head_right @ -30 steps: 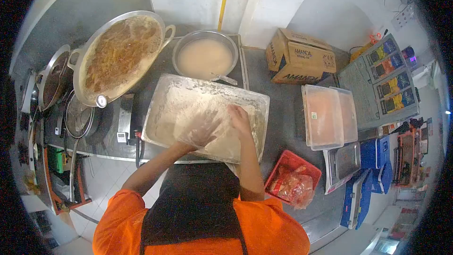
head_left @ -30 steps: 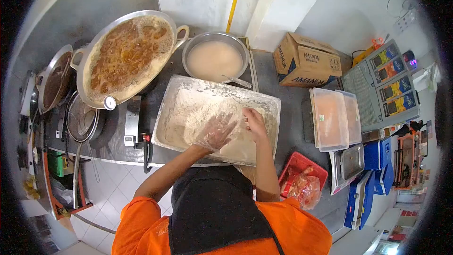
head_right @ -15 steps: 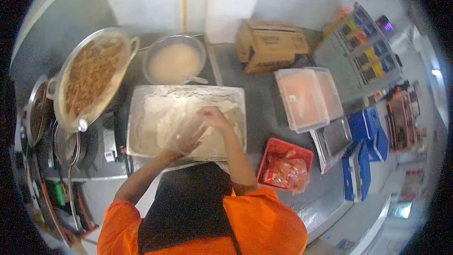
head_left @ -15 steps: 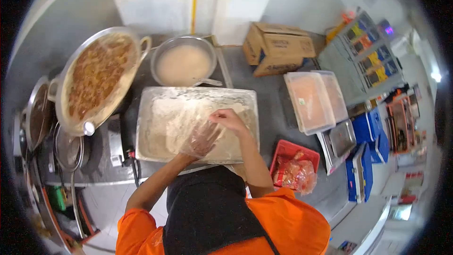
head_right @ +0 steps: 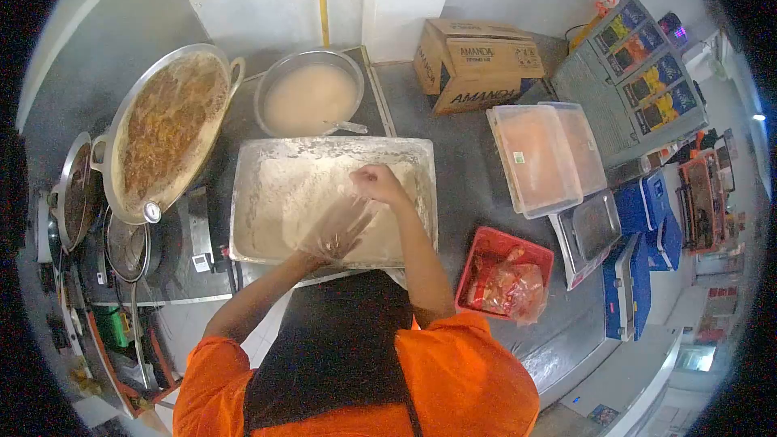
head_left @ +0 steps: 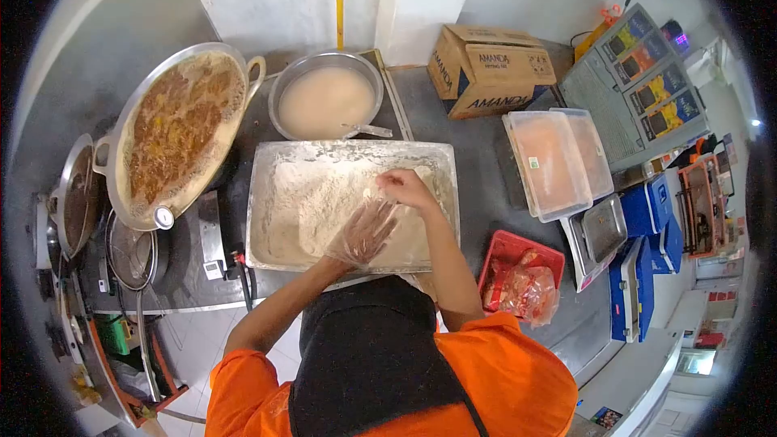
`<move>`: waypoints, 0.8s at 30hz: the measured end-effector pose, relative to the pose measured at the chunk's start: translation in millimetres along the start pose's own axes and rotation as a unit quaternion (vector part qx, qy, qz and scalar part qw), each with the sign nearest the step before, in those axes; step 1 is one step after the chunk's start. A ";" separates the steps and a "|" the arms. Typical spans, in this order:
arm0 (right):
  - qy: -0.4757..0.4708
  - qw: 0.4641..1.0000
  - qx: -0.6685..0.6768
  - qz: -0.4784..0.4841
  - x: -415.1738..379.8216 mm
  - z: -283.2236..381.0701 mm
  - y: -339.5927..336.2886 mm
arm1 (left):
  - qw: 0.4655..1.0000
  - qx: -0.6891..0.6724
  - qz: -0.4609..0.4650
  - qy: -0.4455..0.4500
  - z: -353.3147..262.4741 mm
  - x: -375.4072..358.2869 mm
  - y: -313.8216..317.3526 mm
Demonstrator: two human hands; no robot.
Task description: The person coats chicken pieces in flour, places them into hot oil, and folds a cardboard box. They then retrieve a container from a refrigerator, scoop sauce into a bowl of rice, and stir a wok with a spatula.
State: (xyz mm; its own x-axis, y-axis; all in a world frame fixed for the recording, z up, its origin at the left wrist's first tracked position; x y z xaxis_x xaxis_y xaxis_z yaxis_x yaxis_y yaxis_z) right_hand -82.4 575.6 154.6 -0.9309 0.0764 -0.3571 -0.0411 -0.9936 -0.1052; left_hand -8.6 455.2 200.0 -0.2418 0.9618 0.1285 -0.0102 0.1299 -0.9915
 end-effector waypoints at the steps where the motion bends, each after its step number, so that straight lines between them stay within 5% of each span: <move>1: 0.013 0.997 0.064 -0.034 0.0 -5.0 -6.4 | 1.000 -0.026 0.004 -0.007 3.0 -2.3 4.7; 6: 0.047 0.997 0.042 0.044 -3.6 -18.8 6.0 | 0.995 -0.093 0.019 -0.023 3.8 -3.1 -9.7; 8: 0.060 0.997 0.015 -0.043 1.4 -29.3 -8.2 | 0.994 -0.091 0.045 -0.033 2.1 -7.2 -6.8; 14: 0.069 0.994 0.050 -0.074 11.8 -50.1 -8.5 | 0.982 -0.144 0.103 -0.067 13.9 -45.2 40.7; 16: 0.054 0.994 0.035 -0.089 14.6 -46.6 -9.6 | 0.920 -0.352 0.005 -0.174 35.5 -66.9 -2.8; 21: 0.054 0.994 -0.037 -0.089 23.2 -54.9 -12.4 | 0.925 -0.301 -0.055 -0.227 39.1 -93.2 -32.3; 23: -0.043 0.948 -0.273 -0.155 20.2 -36.3 -24.6 | 0.932 -0.268 -0.079 -0.232 31.8 -106.3 -38.9; 24: -0.016 0.947 -0.265 -0.180 14.8 -43.4 -31.6 | 0.895 -0.352 -0.068 -0.265 34.6 -122.0 -29.3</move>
State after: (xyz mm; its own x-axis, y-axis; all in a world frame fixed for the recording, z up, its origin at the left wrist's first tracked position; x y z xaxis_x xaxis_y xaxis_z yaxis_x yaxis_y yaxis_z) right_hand -79.1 611.8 112.3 -0.9021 0.3908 -0.1831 -0.1773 -0.7224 -0.6684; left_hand -12.4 325.7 212.6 -0.7134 0.6999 0.0338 0.4946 0.5372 -0.6833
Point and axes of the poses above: each hand's wrist, its own x-axis towards the middle knuckle, its own y-axis out of the palm, z = x × y, the point moved 10 cm from there along x, towards the middle knuckle, and after that the axes turned 1 degree about x, right-handed, at the moved point
